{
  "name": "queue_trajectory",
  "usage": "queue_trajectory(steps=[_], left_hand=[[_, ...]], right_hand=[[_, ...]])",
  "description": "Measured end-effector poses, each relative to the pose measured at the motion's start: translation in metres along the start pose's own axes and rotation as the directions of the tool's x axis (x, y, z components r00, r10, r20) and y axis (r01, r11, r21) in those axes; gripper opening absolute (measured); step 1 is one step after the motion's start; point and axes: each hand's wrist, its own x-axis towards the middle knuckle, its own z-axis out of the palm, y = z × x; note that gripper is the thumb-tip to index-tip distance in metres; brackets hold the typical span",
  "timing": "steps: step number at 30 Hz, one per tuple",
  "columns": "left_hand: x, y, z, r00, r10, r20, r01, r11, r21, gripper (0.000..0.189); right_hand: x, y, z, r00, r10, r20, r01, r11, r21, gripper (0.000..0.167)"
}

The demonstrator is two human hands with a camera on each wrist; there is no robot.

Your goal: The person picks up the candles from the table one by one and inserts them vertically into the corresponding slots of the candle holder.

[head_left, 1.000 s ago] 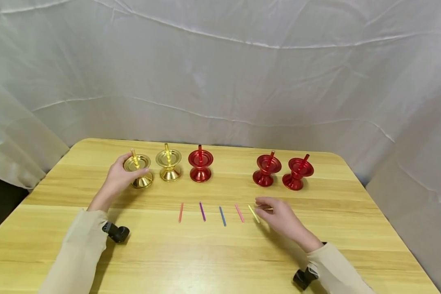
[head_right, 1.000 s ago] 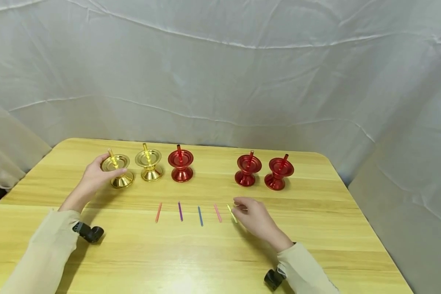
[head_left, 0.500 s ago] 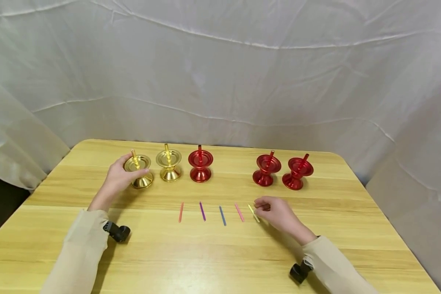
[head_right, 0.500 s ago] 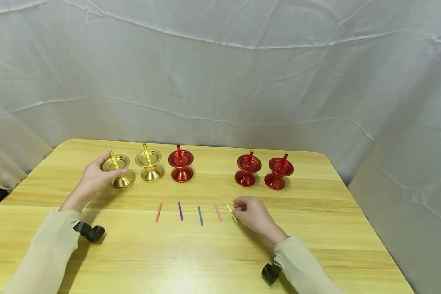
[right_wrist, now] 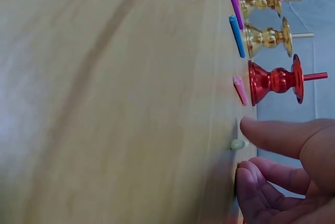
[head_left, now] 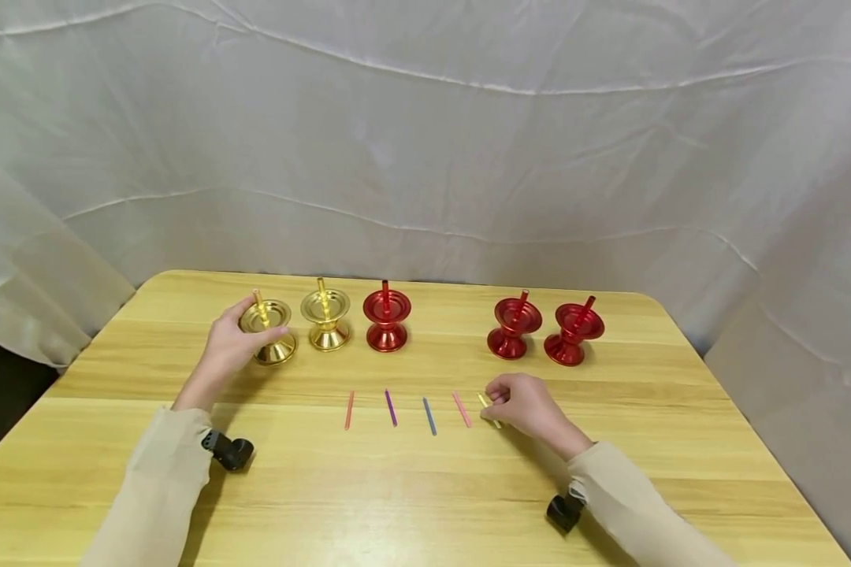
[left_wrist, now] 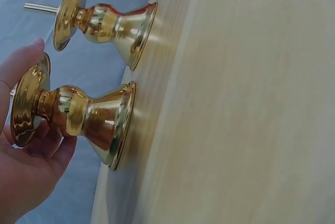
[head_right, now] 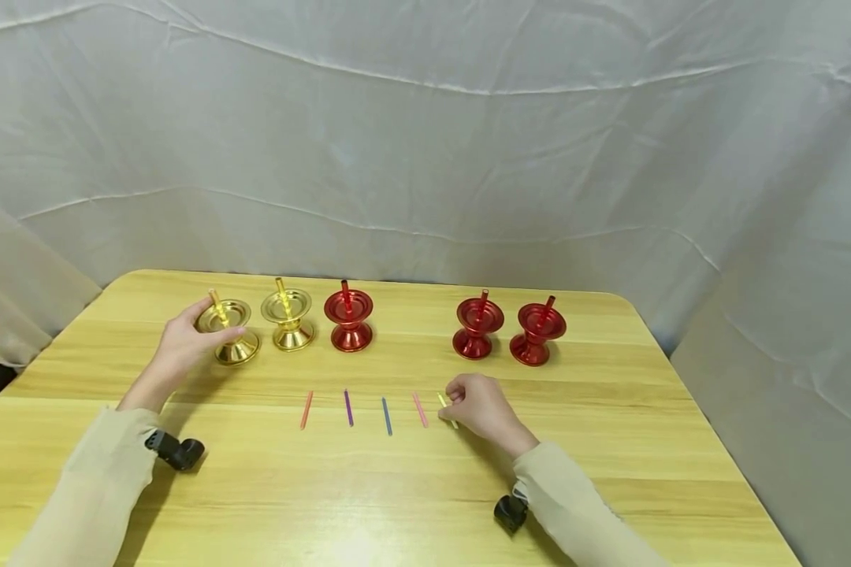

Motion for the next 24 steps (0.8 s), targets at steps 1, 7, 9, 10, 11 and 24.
queue_trajectory(steps=[1, 7, 9, 10, 11, 24], left_hand=[[0.0001, -0.0001, 0.0, 1.0, 0.001, -0.002, -0.001, 1.0, -0.002, 0.097], [0.0003, 0.0002, -0.0015, 1.0, 0.0, 0.001, 0.0, 1.0, 0.001, 0.097], [0.0006, 0.0002, -0.0015, 1.0, 0.001, 0.004, -0.001, 1.0, 0.008, 0.096], [0.0006, 0.0001, -0.0014, 1.0, 0.001, 0.005, -0.002, 1.0, 0.01, 0.096], [0.0007, -0.0001, -0.0011, 1.0, 0.0, 0.006, 0.0, 1.0, 0.006, 0.096], [0.0013, -0.0002, 0.001, 1.0, 0.001, -0.006, -0.001, 1.0, 0.0, 0.097]], right_hand=[[0.0004, -0.0005, 0.0005, 1.0, -0.002, -0.005, 0.002, 1.0, -0.008, 0.02], [0.001, -0.0044, 0.0015, 1.0, -0.015, -0.018, 0.014, 0.999, -0.036, 0.011], [0.0006, -0.0064, 0.0014, 1.0, -0.012, -0.021, 0.011, 0.999, -0.053, 0.011], [0.0004, -0.007, 0.0016, 0.999, -0.019, -0.025, 0.017, 0.997, -0.078, 0.012], [0.0002, -0.0075, 0.0019, 0.999, -0.029, -0.028, 0.026, 0.994, -0.104, 0.013], [0.0031, -0.0028, -0.0055, 0.998, -0.022, -0.054, 0.02, 0.998, -0.052, 0.011]])
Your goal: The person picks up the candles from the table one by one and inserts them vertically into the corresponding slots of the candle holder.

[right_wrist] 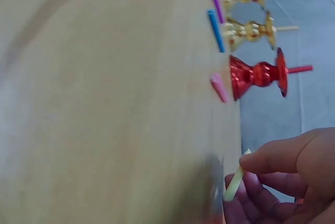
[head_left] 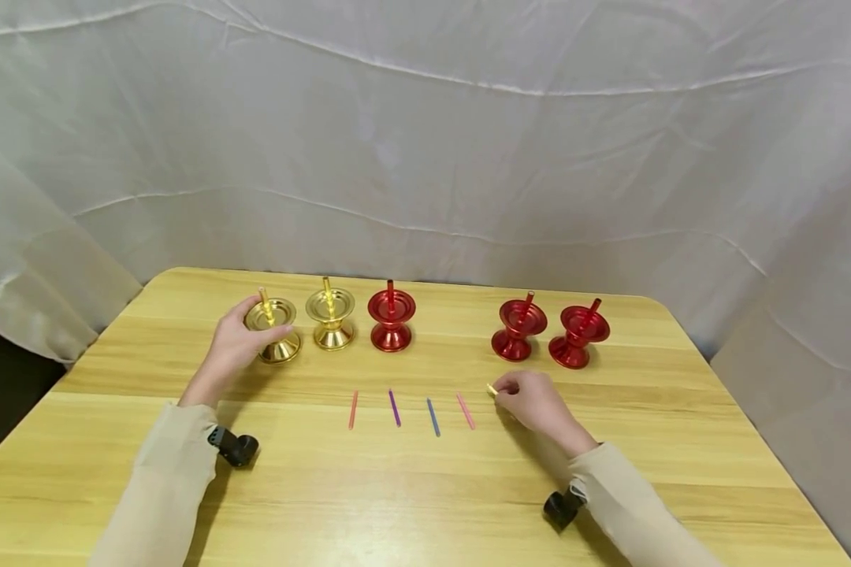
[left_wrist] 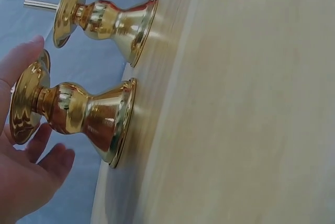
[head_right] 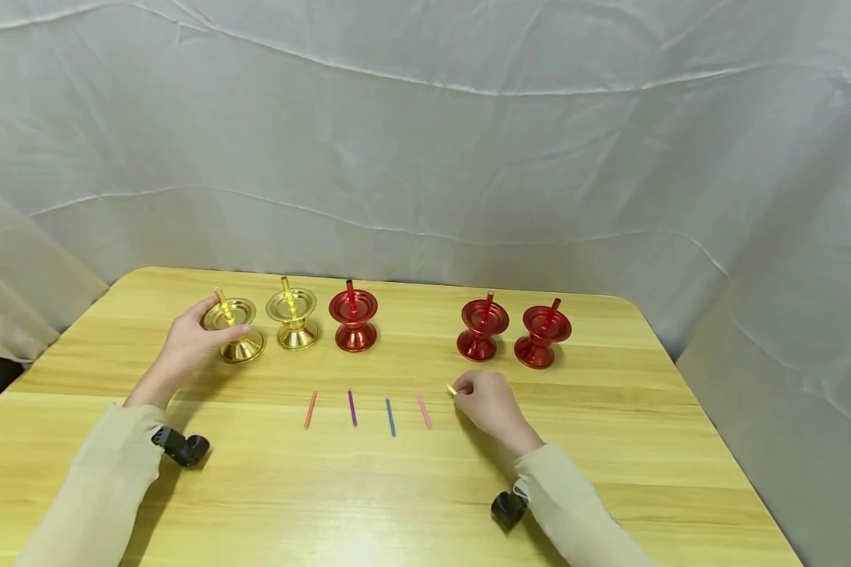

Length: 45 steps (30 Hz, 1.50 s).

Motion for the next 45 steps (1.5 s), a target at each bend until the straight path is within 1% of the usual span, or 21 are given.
queue_trajectory(steps=[2, 6, 9, 10, 15, 17, 20, 24, 26, 29, 32, 35, 37, 41, 45], left_hand=[[-0.001, 0.0, -0.002, 1.0, -0.001, -0.006, 0.001, 1.0, 0.009, 0.098], [-0.001, -0.001, -0.005, 1.0, 0.0, -0.008, 0.0, 1.0, 0.019, 0.098], [-0.001, -0.001, -0.005, 1.0, 0.001, -0.005, -0.001, 1.0, 0.022, 0.097], [0.0, -0.002, -0.005, 1.0, 0.002, -0.003, -0.002, 1.0, 0.018, 0.097], [0.002, -0.003, -0.002, 1.0, 0.007, 0.002, -0.007, 1.0, 0.0, 0.098], [0.003, -0.003, -0.001, 1.0, 0.009, 0.0, -0.009, 1.0, -0.007, 0.098], [0.004, -0.003, -0.001, 1.0, 0.008, -0.006, -0.008, 1.0, -0.008, 0.098], [0.005, -0.005, -0.003, 1.0, 0.004, -0.007, -0.004, 1.0, -0.016, 0.097], [0.005, -0.006, -0.003, 1.0, 0.006, -0.006, -0.006, 1.0, -0.021, 0.096], [0.005, -0.007, -0.002, 1.0, 0.01, -0.007, -0.01, 1.0, -0.018, 0.096], [0.004, -0.009, -0.001, 1.0, 0.011, -0.015, -0.011, 1.0, -0.018, 0.096], [0.004, -0.01, 0.001, 1.0, 0.013, -0.019, -0.013, 0.999, -0.033, 0.095], [0.005, -0.01, 0.002, 1.0, 0.016, -0.017, -0.017, 0.999, -0.046, 0.095], [0.006, -0.01, 0.003, 1.0, 0.016, -0.018, -0.017, 0.998, -0.068, 0.094], [0.006, -0.011, 0.003, 0.999, 0.019, -0.03, -0.021, 0.997, -0.072, 0.092]], right_hand=[[0.001, 0.0, -0.001, 1.0, 0.019, 0.006, -0.019, 0.998, 0.057, 0.011], [0.003, 0.002, 0.0, 0.999, 0.024, 0.027, -0.028, 0.988, 0.152, 0.017], [0.005, 0.004, 0.003, 0.999, 0.023, 0.04, -0.031, 0.979, 0.203, 0.02], [0.006, 0.004, 0.004, 0.999, 0.021, 0.046, -0.031, 0.974, 0.222, 0.02], [0.012, 0.002, 0.004, 0.996, 0.066, 0.066, -0.084, 0.94, 0.33, 0.023], [0.015, -0.002, 0.004, 0.995, 0.077, 0.068, -0.097, 0.928, 0.359, 0.024], [0.022, -0.011, 0.005, 0.997, 0.049, 0.064, -0.069, 0.929, 0.364, 0.023], [0.035, -0.032, 0.012, 1.0, -0.009, 0.028, -0.001, 0.939, 0.345, 0.02], [0.041, -0.046, 0.015, 0.999, -0.028, 0.018, 0.02, 0.937, 0.35, 0.019], [0.052, -0.069, 0.019, 0.999, -0.037, 0.026, 0.023, 0.916, 0.4, 0.019], [0.063, -0.091, 0.023, 0.998, -0.049, 0.04, 0.024, 0.877, 0.48, 0.021], [0.075, -0.111, 0.026, 0.997, -0.07, 0.04, 0.038, 0.843, 0.537, 0.02], [0.082, -0.124, 0.027, 0.996, -0.076, 0.04, 0.041, 0.828, 0.56, 0.019], [0.095, -0.149, 0.031, 0.995, -0.099, 0.029, 0.064, 0.808, 0.585, 0.018], [0.107, -0.174, 0.037, 0.989, -0.146, 0.004, 0.116, 0.801, 0.587, 0.019]])
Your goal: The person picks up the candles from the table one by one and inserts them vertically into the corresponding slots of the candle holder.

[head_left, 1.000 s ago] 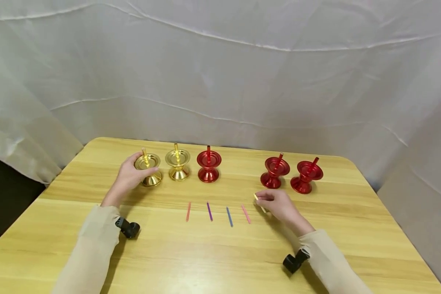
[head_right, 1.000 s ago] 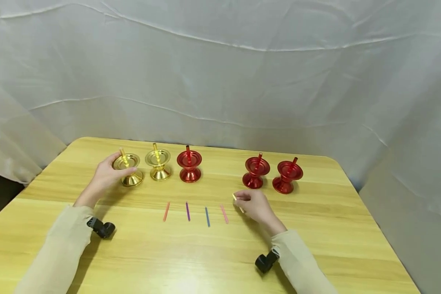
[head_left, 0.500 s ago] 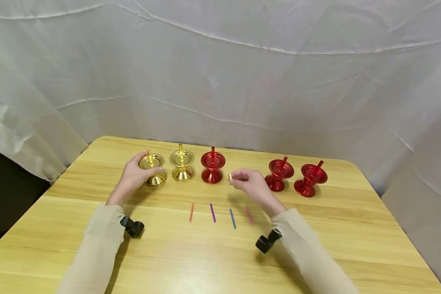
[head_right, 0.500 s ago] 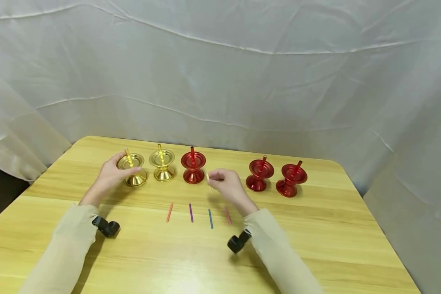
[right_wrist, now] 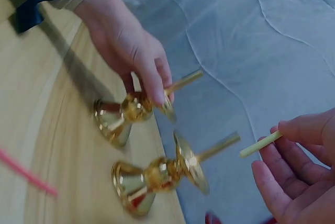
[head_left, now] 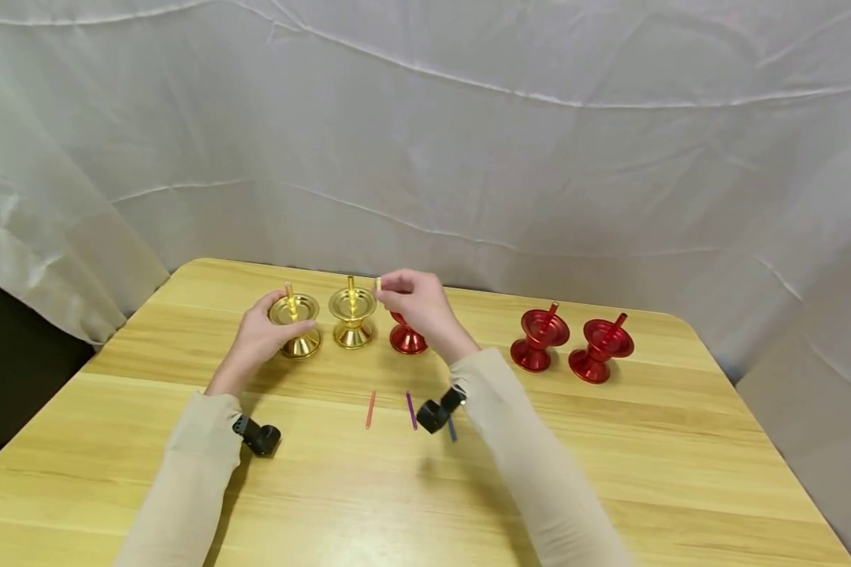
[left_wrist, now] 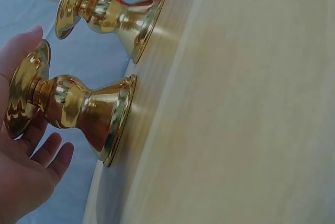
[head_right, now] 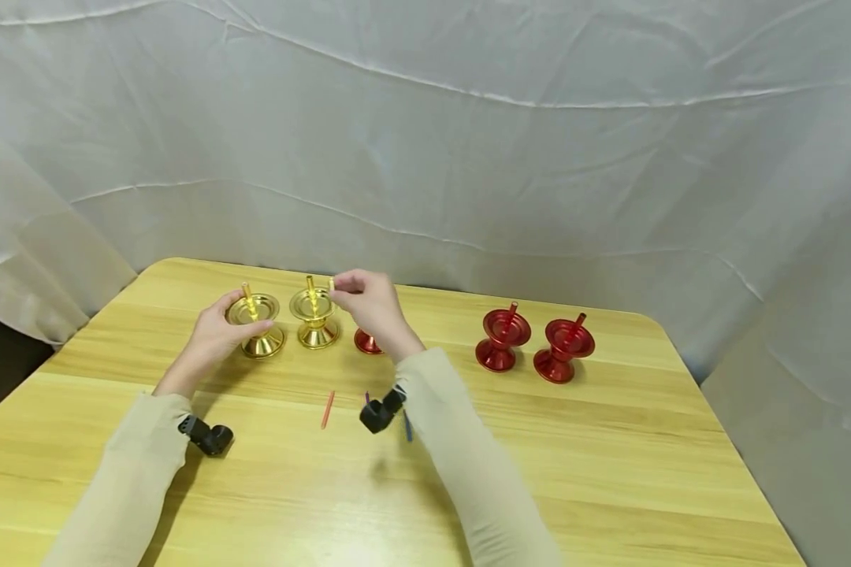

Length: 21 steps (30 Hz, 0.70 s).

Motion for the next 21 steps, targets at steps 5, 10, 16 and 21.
queue_trajectory(steps=[5, 10, 16, 21], left_hand=[[-0.002, 0.001, 0.003, 1.0, 0.012, 0.0, -0.012, 1.0, -0.02, 0.092], [-0.004, 0.001, 0.0, 0.999, 0.021, -0.024, -0.022, 1.0, -0.02, 0.09], [-0.01, 0.0, -0.007, 0.999, 0.015, -0.045, -0.015, 1.0, -0.012, 0.091], [-0.012, -0.002, -0.007, 0.999, 0.007, -0.053, -0.007, 1.0, -0.004, 0.09]], right_hand=[[0.013, -0.016, 0.024, 0.998, -0.058, 0.003, 0.058, 0.998, -0.038, 0.018], [0.025, -0.031, 0.051, 0.995, -0.103, -0.016, 0.102, 0.993, -0.059, 0.017], [0.035, -0.044, 0.079, 0.983, -0.182, -0.003, 0.181, 0.976, -0.125, 0.014], [0.035, -0.045, 0.09, 0.979, -0.202, 0.016, 0.202, 0.972, -0.117, 0.013]])
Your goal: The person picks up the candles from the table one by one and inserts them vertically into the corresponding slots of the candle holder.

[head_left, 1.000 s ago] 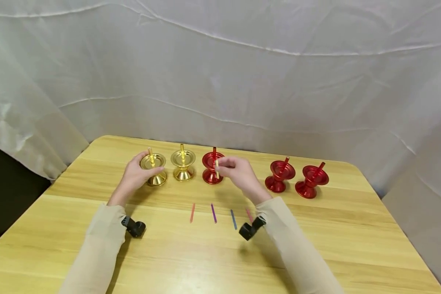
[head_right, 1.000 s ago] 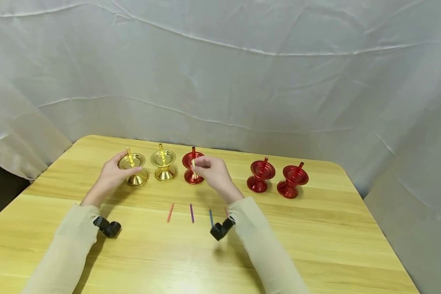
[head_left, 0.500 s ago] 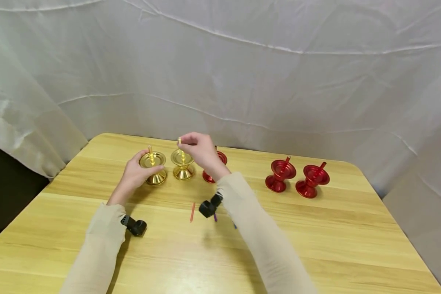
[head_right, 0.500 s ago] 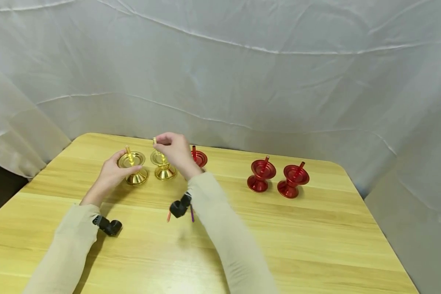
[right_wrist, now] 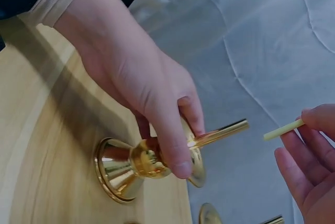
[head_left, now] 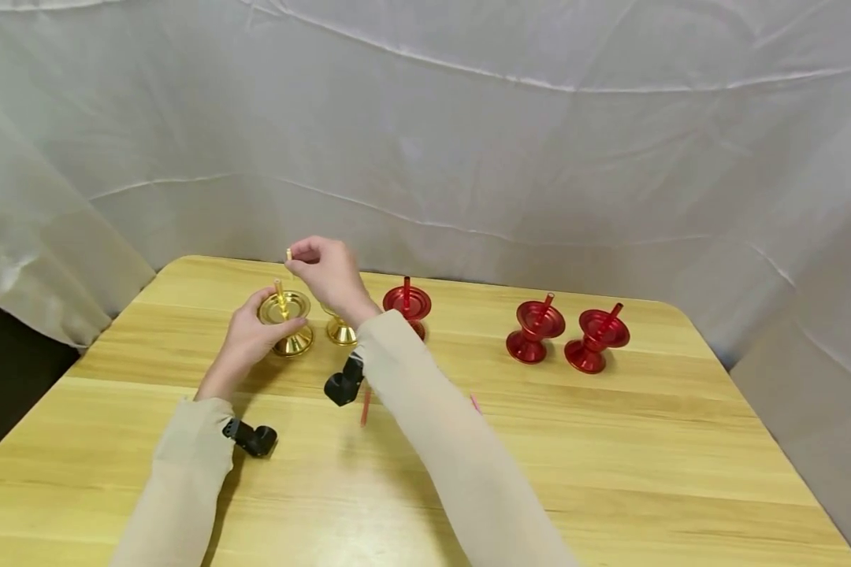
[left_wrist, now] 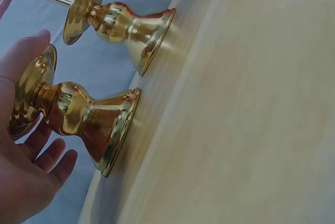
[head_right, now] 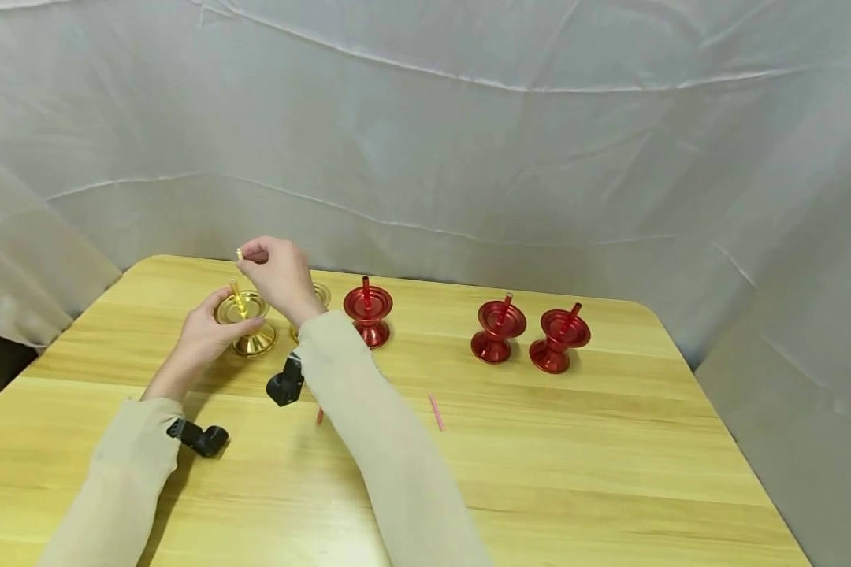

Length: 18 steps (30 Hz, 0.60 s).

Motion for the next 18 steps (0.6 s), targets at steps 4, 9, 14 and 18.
queue_trajectory(steps=[4, 9, 14, 18], left_hand=[[0.001, -0.001, 0.004, 1.0, -0.003, 0.0, 0.003, 1.0, -0.007, 0.09], [0.0, -0.001, 0.004, 1.0, 0.012, -0.005, -0.012, 1.0, -0.021, 0.086], [-0.001, -0.001, 0.003, 1.0, 0.009, -0.001, -0.009, 1.0, -0.018, 0.084], [-0.003, -0.002, 0.003, 1.0, -0.005, 0.003, 0.005, 1.0, -0.017, 0.084]], right_hand=[[-0.001, 0.004, 0.002, 1.0, 0.02, -0.009, -0.019, 0.999, 0.03, 0.013], [-0.001, 0.009, 0.007, 0.998, 0.034, -0.044, -0.029, 0.993, 0.111, 0.012], [0.0, 0.01, 0.019, 0.998, 0.025, -0.062, -0.015, 0.988, 0.154, 0.012], [0.0, 0.009, 0.026, 0.997, 0.018, -0.072, -0.009, 0.991, 0.13, 0.01]])
